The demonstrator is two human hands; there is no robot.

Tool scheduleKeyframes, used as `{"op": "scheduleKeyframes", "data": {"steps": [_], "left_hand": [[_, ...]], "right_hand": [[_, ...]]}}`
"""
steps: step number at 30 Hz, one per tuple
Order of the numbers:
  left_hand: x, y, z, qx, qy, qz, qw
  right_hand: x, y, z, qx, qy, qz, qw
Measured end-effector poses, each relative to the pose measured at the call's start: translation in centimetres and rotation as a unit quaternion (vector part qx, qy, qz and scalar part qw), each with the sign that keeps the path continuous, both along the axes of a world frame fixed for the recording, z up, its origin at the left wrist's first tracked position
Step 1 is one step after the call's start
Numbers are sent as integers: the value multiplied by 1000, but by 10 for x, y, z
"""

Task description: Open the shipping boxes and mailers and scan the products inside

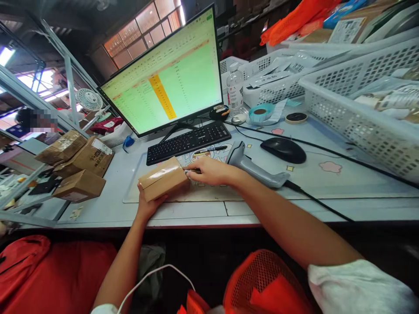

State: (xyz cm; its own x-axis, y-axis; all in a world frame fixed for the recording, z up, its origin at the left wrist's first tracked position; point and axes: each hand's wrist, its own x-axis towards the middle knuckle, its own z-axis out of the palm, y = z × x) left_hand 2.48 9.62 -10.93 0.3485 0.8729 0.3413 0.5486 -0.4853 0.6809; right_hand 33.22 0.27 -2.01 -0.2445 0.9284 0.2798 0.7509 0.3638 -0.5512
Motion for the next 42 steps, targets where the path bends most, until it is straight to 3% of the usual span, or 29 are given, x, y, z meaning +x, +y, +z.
{"op": "scheduleKeyframes", "data": {"steps": [5, 8, 13, 17, 21, 24, 27, 30, 34, 42], "left_hand": [[5, -6, 3, 25, -21, 24, 999], [6, -15, 13, 52, -39, 44, 997], [2, -42, 68, 262, 13, 120, 957], [2, -67, 98, 316, 142, 150, 926], [13, -84, 89, 297, 276, 161, 900], [22, -95, 77, 300, 313, 174, 884], [30, -104, 72, 309, 316, 179, 879], [35, -109, 68, 320, 314, 165, 879], [37, -110, 61, 331, 296, 159, 882], [30, -106, 49, 354, 241, 175, 886]], "right_hand": [[4, 5, -5, -38, -6, 34, 999], [5, 12, -10, -35, 8, -2, 999], [1, 23, -20, -17, 7, -98, 995], [-5, 25, -29, -5, 21, -81, 996], [-16, 23, -31, 5, 9, -68, 998], [-31, 15, -21, -9, 0, -61, 998], [-51, 4, -6, -21, 1, -55, 998], [-71, -5, 5, 8, -28, -51, 998], [-87, -12, 9, 39, -69, -96, 992], [-108, -22, 17, -10, -119, -128, 985]]}}
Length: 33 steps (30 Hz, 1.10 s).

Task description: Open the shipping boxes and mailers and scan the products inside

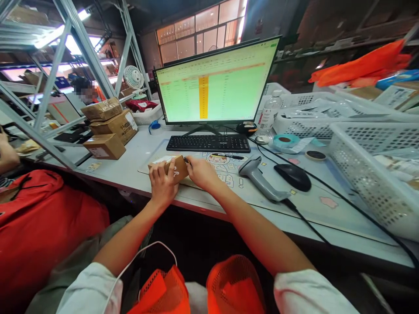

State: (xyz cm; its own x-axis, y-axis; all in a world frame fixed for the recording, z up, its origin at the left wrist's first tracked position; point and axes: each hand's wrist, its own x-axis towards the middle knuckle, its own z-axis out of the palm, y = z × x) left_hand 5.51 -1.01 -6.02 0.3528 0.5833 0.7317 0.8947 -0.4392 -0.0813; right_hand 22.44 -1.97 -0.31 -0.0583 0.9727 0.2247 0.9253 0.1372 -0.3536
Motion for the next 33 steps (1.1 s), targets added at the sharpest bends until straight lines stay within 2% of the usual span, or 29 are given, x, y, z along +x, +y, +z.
{"op": "scheduleKeyframes", "data": {"steps": [4, 9, 14, 20, 23, 25, 28, 31, 33], "left_hand": [[-3, 0, -8, 18, -22, -8, 1000], [-7, 3, -18, 10, -67, -16, 998], [-10, 4, -24, 10, -81, -23, 996], [-11, 8, -21, 10, -114, -13, 993], [-13, 9, -16, 21, -126, -20, 992], [-19, 10, -10, 18, -148, -32, 988], [-36, 15, -3, -25, -254, -63, 965], [-52, 29, -9, -128, -371, -147, 908], [-55, 42, -20, -209, -389, -230, 867]], "right_hand": [[-12, -12, 2, -28, -46, -30, 998], [-20, -23, -5, -59, -79, -36, 994], [-26, -28, -2, -72, -93, -40, 992], [-26, -28, -9, -97, -88, -42, 991], [-23, -29, -14, -86, -85, -38, 992], [-19, -33, -9, -69, -78, -23, 994], [-2, -40, 10, -42, -79, 25, 996], [24, -40, 36, -29, -109, 42, 993], [39, -33, 54, -28, -133, 39, 990]]}}
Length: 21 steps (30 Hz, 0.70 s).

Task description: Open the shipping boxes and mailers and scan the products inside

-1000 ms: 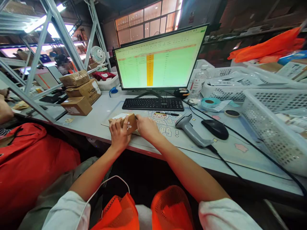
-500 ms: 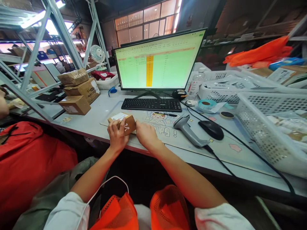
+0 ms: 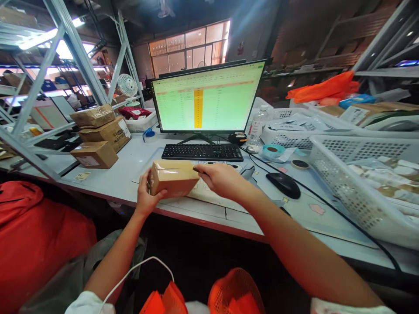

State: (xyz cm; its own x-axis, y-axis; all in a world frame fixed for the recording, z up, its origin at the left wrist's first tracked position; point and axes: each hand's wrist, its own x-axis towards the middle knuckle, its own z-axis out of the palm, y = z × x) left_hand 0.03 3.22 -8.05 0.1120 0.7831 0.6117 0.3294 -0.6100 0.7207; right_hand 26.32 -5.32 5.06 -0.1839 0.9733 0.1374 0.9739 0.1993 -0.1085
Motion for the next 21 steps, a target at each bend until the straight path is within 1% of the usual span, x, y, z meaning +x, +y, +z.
{"op": "scheduleKeyframes", "data": {"steps": [2, 3, 4, 6, 8, 10, 14, 17, 21], "left_hand": [[3, 13, -12, -56, -2, -100, 993], [5, 18, -18, -91, 6, -139, 986], [8, 22, -22, -126, 17, -169, 977], [11, 27, -26, -174, 39, -203, 963], [12, 29, -25, -190, 51, -216, 956], [12, 29, -23, -191, 48, -221, 955], [10, 30, -20, -204, 49, -224, 952], [11, 30, -19, -213, 56, -213, 952], [11, 31, -20, -229, 64, -197, 951]], "right_hand": [[6, 10, 15, -4, -30, 7, 1000], [5, 15, 21, -9, -46, 15, 999], [2, 21, 25, -16, -62, 26, 998], [-10, 32, 33, -26, -88, 58, 994], [-27, 42, 37, -31, -108, 95, 989], [-46, 53, 38, -30, -127, 128, 983], [-81, 64, 37, -40, -170, 165, 971], [-100, 61, 35, -51, -186, 175, 966], [-116, 49, 31, -65, -194, 144, 968]]}}
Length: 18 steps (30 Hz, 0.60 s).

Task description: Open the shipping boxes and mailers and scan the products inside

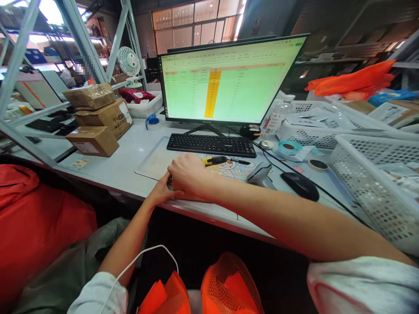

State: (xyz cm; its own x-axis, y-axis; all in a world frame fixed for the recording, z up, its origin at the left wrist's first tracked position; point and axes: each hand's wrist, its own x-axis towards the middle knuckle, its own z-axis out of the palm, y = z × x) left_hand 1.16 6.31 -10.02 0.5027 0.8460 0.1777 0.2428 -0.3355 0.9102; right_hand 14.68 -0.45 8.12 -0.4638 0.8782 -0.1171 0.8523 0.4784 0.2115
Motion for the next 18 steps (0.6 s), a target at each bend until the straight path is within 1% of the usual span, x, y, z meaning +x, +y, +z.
{"op": "scheduleKeyframes", "data": {"steps": [4, 7, 10, 14, 16, 18], "left_hand": [[-1, 1, -4, 7, 3, 9, 1000], [-1, 1, -5, 15, -10, 4, 1000], [-1, -1, -5, 16, -27, -9, 999], [-1, 0, -6, 29, -38, -20, 999], [-2, 2, -9, 33, -30, -16, 999], [-3, 3, -12, 45, -22, -6, 999]], "right_hand": [[-1, -4, -7, -14, -4, -38, 999], [16, -5, -14, -11, -8, -71, 997], [49, -13, -19, -6, -9, -136, 991], [102, -29, -26, 8, 5, -209, 978], [126, -32, -34, 8, 7, -243, 970], [145, -30, -49, 9, 19, -277, 961]]}}
